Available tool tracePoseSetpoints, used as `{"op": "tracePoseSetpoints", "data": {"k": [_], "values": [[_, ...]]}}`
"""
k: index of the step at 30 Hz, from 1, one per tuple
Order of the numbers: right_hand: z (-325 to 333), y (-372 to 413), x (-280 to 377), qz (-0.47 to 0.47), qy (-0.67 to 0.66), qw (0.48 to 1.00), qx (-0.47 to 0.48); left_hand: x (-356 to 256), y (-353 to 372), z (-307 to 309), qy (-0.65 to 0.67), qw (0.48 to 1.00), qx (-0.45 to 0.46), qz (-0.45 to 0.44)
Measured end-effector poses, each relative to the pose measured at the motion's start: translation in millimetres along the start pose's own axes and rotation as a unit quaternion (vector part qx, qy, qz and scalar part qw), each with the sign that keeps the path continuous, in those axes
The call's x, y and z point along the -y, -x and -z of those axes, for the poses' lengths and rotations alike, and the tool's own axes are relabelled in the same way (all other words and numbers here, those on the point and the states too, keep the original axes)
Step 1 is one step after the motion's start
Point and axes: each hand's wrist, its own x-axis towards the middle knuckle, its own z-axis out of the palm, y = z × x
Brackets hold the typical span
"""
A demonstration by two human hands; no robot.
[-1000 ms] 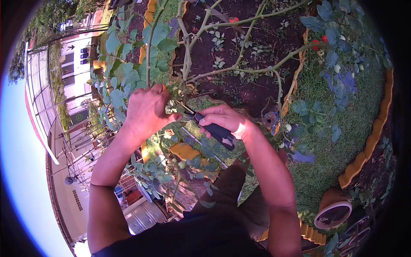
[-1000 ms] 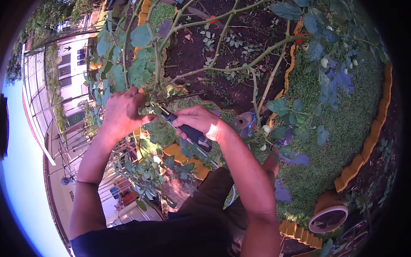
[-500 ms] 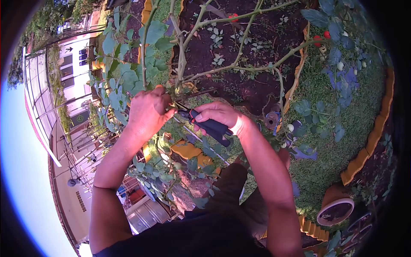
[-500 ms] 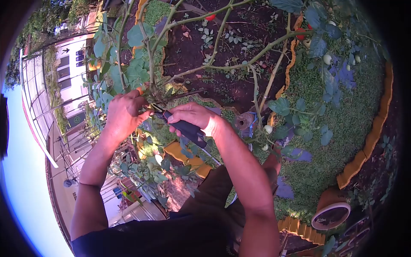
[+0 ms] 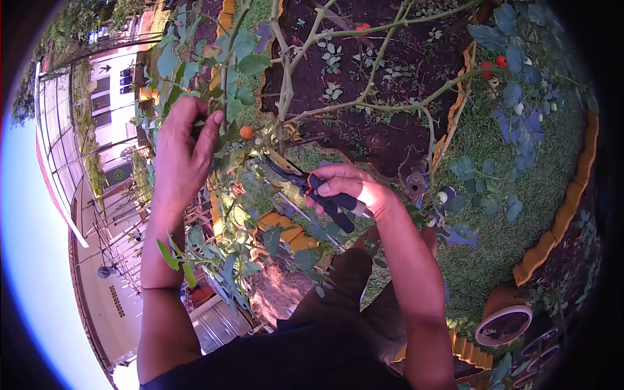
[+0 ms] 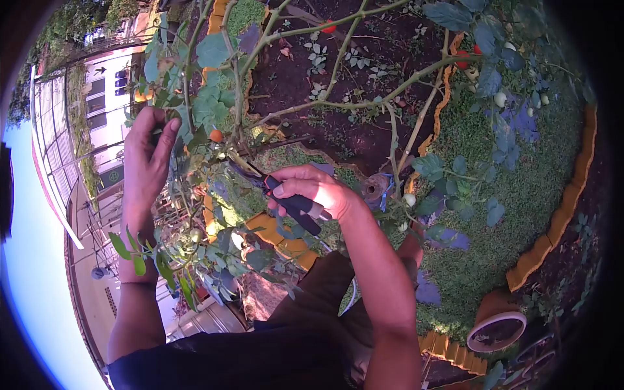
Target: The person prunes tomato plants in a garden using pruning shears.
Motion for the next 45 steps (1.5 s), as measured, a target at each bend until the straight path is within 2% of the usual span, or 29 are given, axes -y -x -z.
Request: {"op": "tracePoseSetpoints", "data": {"k": [4,5,7,9,11,14,17,18,20,22,23,24,25,26,27,29,30,33,35,38,41,45], "values": [[-5.0,20.7,-1.7,0.032,-0.011,0.999,-0.032,12.2,-8.2,17.4,0.058,0.995,-0.075,0.034],[-7.1,24.1,-2.5,0.037,-0.011,0.998,-0.042,20.2,-15.3,16.5,0.127,0.985,-0.112,0.012],[-10.3,28.7,-3.8,0.046,-0.013,0.997,-0.06,45.2,-36.6,22.0,0.113,0.979,-0.168,-0.008],[-13.4,32.0,-2.1,0.069,0.008,0.995,-0.075,93.6,-72.5,18.9,0.039,0.986,-0.164,0.006],[-16.9,34.4,-3.1,0.081,0.026,0.991,-0.101,121.3,-112.9,15.8,0.002,0.983,-0.004,0.186],[-18.6,32.7,-6.9,0.097,0.074,0.982,-0.146,188.1,-143.3,-11.9,-0.059,0.989,0.031,0.129],[-21.0,35.4,-1.7,0.075,0.175,0.964,-0.184,186.9,-136.9,-5.0,-0.082,0.992,-0.049,0.082],[-19.7,34.8,-3.5,0.076,0.186,0.962,-0.185,178.7,-123.3,-3.9,-0.082,0.99,-0.082,0.082],[-15.8,30.9,-5.9,0.08,0.209,0.956,-0.189,162.0,-77.2,-2.9,0.046,0.99,-0.094,0.095],[-13.7,26.1,-3.4,0.041,0.28,0.938,-0.2,159.3,-16.5,-11.7,0.094,0.977,-0.141,0.129],[-12.7,23.7,-3.4,0.02,0.313,0.927,-0.205,164.2,19.2,-24.8,0.174,0.951,-0.19,0.172],[-11.7,21.3,-4.8,0.035,0.366,0.908,-0.2,155.1,54.6,-33.1,0.225,0.916,-0.216,0.252],[-9.7,18.0,-6.1,0.051,0.419,0.886,-0.194,176.0,97.1,-46.4,0.29,0.883,-0.245,0.277],[-6.5,14.2,-7.1,0.066,0.471,0.859,-0.188,189.5,134.4,-64.9,0.266,0.882,-0.299,0.248],[-1.8,9.1,-9.2,0.053,0.453,0.872,-0.177,191.8,169.3,-73.0,0.397,0.793,-0.333,0.321],[6.0,-4.5,-14.8,0.024,0.413,0.899,-0.146,178.4,217.3,-80.0,0.384,0.727,-0.331,0.463],[4.2,-9.0,-6.7,-0.032,0.376,0.92,-0.108,174.6,239.7,-92.6,0.406,0.728,-0.303,0.462],[3.4,-25.8,-2.9,-0.073,0.308,0.944,-0.093,159.0,285.7,-147.1,0.517,0.712,-0.168,0.445],[7.5,-35.0,-7.2,-0.068,0.294,0.95,-0.082,102.2,253.1,-145.3,0.539,0.717,-0.059,0.439],[5.6,-41.1,-6.3,-0.078,0.265,0.958,-0.075,92.5,241.8,-166.9,0.63,0.679,0.003,0.377],[3.4,-45.8,-5.4,-0.084,0.237,0.965,-0.076,72.6,219.4,-167.6,0.665,0.637,0.005,0.389],[2.7,-50.0,-2.4,-0.063,0.214,0.972,-0.075,78.0,211.0,-182.3,0.693,0.606,0.001,0.392]]}}
